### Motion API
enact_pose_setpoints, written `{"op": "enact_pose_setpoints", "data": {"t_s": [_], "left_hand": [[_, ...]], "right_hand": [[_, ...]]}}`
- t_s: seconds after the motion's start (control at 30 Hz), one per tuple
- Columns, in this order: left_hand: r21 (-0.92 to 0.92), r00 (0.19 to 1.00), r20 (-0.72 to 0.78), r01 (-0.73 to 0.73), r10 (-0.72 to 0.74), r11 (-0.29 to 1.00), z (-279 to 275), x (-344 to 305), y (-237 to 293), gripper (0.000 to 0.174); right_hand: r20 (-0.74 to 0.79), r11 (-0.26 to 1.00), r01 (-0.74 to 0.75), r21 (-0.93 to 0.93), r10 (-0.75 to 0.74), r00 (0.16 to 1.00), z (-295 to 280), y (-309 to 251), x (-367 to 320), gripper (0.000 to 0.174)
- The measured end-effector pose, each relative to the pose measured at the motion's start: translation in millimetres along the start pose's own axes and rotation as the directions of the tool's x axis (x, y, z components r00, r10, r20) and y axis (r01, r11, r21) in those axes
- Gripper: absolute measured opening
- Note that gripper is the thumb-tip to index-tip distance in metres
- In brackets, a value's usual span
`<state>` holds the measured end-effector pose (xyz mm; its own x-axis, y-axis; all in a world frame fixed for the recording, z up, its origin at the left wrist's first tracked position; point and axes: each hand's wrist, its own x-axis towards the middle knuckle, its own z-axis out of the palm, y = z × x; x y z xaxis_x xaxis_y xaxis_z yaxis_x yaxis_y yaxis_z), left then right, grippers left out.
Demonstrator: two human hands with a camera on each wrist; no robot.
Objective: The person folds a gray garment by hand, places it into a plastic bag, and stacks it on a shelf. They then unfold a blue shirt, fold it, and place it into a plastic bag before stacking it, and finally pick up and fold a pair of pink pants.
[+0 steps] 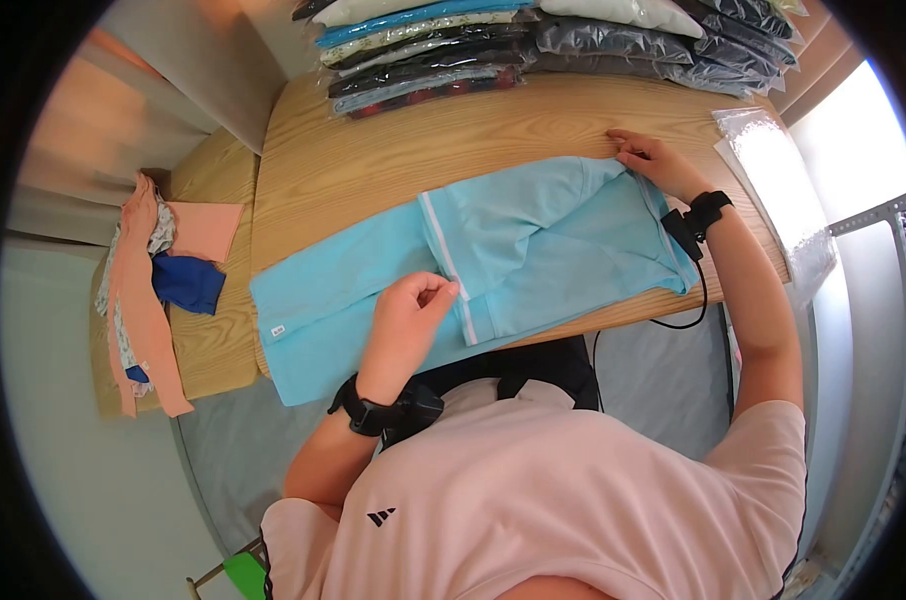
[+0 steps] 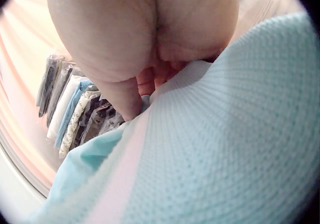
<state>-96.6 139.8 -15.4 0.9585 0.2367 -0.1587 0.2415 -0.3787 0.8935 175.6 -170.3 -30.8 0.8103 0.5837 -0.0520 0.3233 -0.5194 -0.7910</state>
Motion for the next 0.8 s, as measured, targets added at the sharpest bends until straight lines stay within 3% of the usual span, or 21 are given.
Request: {"op": "enact_pose_setpoints", "data": {"t_s": [0.17, 0.23, 0.33, 0.53, 0.67, 0.77, 0.8], "left_hand": [[-0.083, 0.999, -0.038, -0.023, 0.020, 0.996, 7, 1, 0, 0.022], [-0.265, 0.974, 0.151, 0.204, -0.168, 0.942, 0, 1, 4, 0.024], [-0.385, 0.970, 0.061, 0.240, -0.235, 0.891, 1, 1, 6, 0.025], [-0.295, 0.957, 0.208, 0.258, -0.201, 0.920, 1, 5, 6, 0.025], [-0.292, 0.946, 0.217, 0.298, -0.240, 0.909, 3, 8, 13, 0.026], [-0.345, 0.925, 0.275, 0.349, -0.261, 0.871, 4, 10, 14, 0.025], [-0.464, 0.905, 0.347, 0.393, -0.246, 0.794, 5, 11, 9, 0.025]], "right_hand": [[0.047, 0.988, -0.144, -0.060, 0.147, 0.988, -2, -9, -1, 0.018], [0.029, 0.993, -0.103, -0.059, 0.105, 0.994, 0, -6, -2, 0.017], [0.018, 0.998, -0.053, -0.045, 0.054, 0.998, 0, -3, -2, 0.017], [0.029, 0.996, -0.089, -0.032, 0.090, 0.996, -1, -10, -4, 0.018], [0.028, 0.996, -0.058, -0.067, 0.060, 0.998, -2, -8, -4, 0.019], [0.016, 0.997, -0.067, -0.044, 0.068, 0.998, -1, -8, -4, 0.019], [0.016, 0.997, -0.067, -0.045, 0.068, 0.998, 0, -10, -4, 0.019]]}}
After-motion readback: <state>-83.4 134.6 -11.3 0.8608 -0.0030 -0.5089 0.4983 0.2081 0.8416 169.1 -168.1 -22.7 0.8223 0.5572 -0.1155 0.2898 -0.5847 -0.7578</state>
